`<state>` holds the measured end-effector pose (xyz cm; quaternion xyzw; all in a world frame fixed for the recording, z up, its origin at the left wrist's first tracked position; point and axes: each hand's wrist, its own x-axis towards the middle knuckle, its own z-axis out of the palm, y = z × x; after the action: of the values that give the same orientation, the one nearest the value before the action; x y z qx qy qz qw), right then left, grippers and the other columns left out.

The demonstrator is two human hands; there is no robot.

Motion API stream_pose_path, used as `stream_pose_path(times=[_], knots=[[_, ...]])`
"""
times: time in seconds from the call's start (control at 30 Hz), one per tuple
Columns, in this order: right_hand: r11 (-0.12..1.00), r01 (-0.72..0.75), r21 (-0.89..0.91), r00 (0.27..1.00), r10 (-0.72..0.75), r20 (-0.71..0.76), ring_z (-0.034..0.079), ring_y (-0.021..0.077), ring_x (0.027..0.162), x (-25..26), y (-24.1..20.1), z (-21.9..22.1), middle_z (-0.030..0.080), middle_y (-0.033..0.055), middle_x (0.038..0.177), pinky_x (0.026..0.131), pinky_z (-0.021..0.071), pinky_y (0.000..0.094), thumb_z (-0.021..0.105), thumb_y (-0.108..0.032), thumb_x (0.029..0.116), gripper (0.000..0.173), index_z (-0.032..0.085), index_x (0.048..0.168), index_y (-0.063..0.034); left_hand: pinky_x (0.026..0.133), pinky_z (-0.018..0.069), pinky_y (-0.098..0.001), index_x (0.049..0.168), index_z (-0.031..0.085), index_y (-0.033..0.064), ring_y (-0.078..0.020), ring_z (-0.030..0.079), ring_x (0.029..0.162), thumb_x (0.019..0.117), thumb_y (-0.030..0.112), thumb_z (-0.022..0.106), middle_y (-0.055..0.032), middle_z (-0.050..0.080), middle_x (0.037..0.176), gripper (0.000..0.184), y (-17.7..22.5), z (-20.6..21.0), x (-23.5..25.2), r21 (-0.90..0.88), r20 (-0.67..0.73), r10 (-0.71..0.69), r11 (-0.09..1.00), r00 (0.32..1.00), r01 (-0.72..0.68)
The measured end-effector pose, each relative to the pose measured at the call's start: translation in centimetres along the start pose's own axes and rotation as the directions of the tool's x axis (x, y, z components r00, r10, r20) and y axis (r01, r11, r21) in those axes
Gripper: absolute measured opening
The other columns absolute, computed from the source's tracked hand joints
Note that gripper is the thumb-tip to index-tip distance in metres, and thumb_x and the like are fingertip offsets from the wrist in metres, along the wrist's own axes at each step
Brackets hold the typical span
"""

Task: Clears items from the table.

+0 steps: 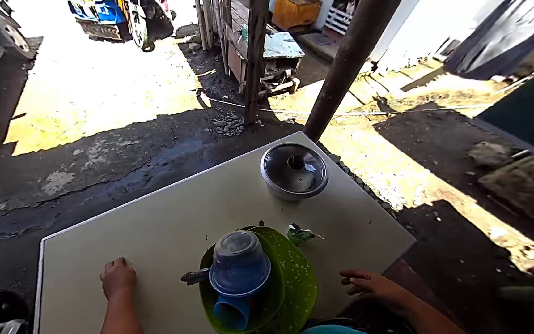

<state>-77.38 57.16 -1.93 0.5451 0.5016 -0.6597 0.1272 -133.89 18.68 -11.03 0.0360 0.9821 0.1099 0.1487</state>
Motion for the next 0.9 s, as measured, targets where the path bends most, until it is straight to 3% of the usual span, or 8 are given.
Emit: stream_pose_path(times=[0.07, 0.17, 0.33, 0.47, 0.6, 0.7, 0.83, 0.9], knots=[[1.000, -0.010, 0.017, 0.999, 0.011, -0.032, 0.069, 0.0255, 0.103, -0.4, -0.3, -0.6, 0.063, 0.0175, 0.130, 0.086, 0.0569, 0.0385, 0.047, -0.012, 0.1096, 0.033, 0.053, 0.141, -0.0031, 0.110, 0.0410, -0.0602, 0.126, 0.064, -0.0051, -0.0476, 0.047, 0.136, 0.0976, -0.004, 0.056, -0.0304, 0.054, 0.139, 0.029, 0.5, -0.2, -1.7, -0.028, -0.036, 0.008, 1.000, 0.999, -0.009], [0.997, 0.073, -0.018, 0.994, -0.074, -0.081, 0.068, 0.0248, 0.105, -0.5, -2.2, -1.5, 0.063, 0.0176, 0.130, 0.088, 0.0562, 0.0386, 0.048, -0.014, 0.1093, 0.034, 0.053, 0.141, -0.0019, 0.108, 0.0421, -0.0604, 0.121, 0.066, -0.0074, -0.0478, 0.055, 0.127, 0.0990, -0.002, 0.055, -0.0327, 0.060, 0.129, 0.025, -0.7, 0.5, -4.4, -0.095, -0.054, 0.043, 0.994, 0.998, -0.048], [0.954, 0.234, -0.186, 0.961, -0.256, -0.105, 0.067, 0.0239, 0.107, 0.8, -6.8, -1.9, 0.062, 0.0185, 0.131, 0.088, 0.0562, 0.0380, 0.055, -0.012, 0.1067, 0.035, 0.054, 0.140, -0.0015, 0.092, 0.0528, -0.0510, 0.125, 0.063, -0.0105, -0.0363, 0.068, 0.101, 0.0974, 0.005, 0.063, -0.0303, 0.068, 0.112, 0.031, -3.1, 0.6, -13.0, -0.506, -0.243, 0.045, 0.847, 0.969, -0.166], [0.908, 0.323, -0.267, 0.939, -0.343, -0.027, 0.067, 0.0223, 0.109, 1.6, -9.7, -1.1, 0.061, 0.0178, 0.132, 0.090, 0.0558, 0.0369, 0.055, -0.011, 0.1064, 0.037, 0.053, 0.142, -0.0018, 0.069, 0.0563, -0.0216, 0.122, 0.062, -0.0069, -0.0041, 0.065, 0.081, 0.0931, 0.012, 0.066, -0.0092, 0.067, 0.100, 0.035, 0.3, -2.7, -25.3, -0.682, -0.305, 0.120, 0.665, 0.945, -0.305], [0.870, 0.396, -0.295, 0.917, -0.392, 0.075, 0.068, 0.0208, 0.106, 2.8, -11.2, -0.7, 0.062, 0.0173, 0.130, 0.089, 0.0565, 0.0355, 0.055, -0.011, 0.1063, 0.036, 0.053, 0.141, -0.0012, 0.064, 0.0571, -0.0147, 0.111, 0.069, 0.0007, 0.0043, 0.065, 0.072, 0.0895, 0.008, 0.071, 0.0056, 0.072, 0.092, 0.023, 4.1, -3.6, -34.5, -0.732, -0.310, 0.373, 0.494, 0.875, -0.470], [0.856, 0.421, -0.300, 0.907, -0.403, 0.124, 0.068, 0.0198, 0.104, 3.5, -11.9, -0.8, 0.063, 0.0166, 0.129, 0.088, 0.0564, 0.0346, 0.055, -0.011, 0.1061, 0.035, 0.054, 0.140, -0.0011, 0.065, 0.0596, -0.0171, 0.108, 0.071, 0.0001, -0.0005, 0.068, 0.073, 0.0875, 0.007, 0.072, -0.0003, 0.073, 0.094, 0.022, 6.9, -2.4, -38.6, -0.717, -0.263, 0.442, 0.505, 0.858, -0.480], [0.767, 0.481, -0.425, 0.874, -0.458, 0.163, 0.066, 0.0253, 0.114, 4.1, -13.0, -0.8, 0.061, 0.0193, 0.136, 0.097, 0.0539, 0.0400, 0.062, -0.013, 0.1030, 0.041, 0.054, 0.142, -0.0008, 0.086, 0.0628, -0.0274, 0.129, 0.062, -0.0101, -0.0157, 0.074, 0.103, 0.0929, 0.001, 0.065, -0.0216, 0.066, 0.128, 0.038, 10.5, 0.1, -42.8, -0.767, -0.114, 0.388, 0.551, 0.914, -0.330], [0.670, 0.543, -0.506, 0.834, -0.502, 0.230, 0.061, 0.0309, 0.124, 4.6, -13.2, -0.5, 0.057, 0.0208, 0.143, 0.102, 0.0519, 0.0448, 0.070, -0.021, 0.0984, 0.052, 0.054, 0.144, -0.0018, 0.081, 0.0631, -0.0258, 0.131, 0.061, -0.0094, -0.0134, 0.075, 0.094, 0.0957, 0.004, 0.064, -0.0228, 0.066, 0.129, 0.038, 11.3, 0.9, -44.4, -0.751, -0.076, 0.371, 0.589, 0.926, -0.298]])
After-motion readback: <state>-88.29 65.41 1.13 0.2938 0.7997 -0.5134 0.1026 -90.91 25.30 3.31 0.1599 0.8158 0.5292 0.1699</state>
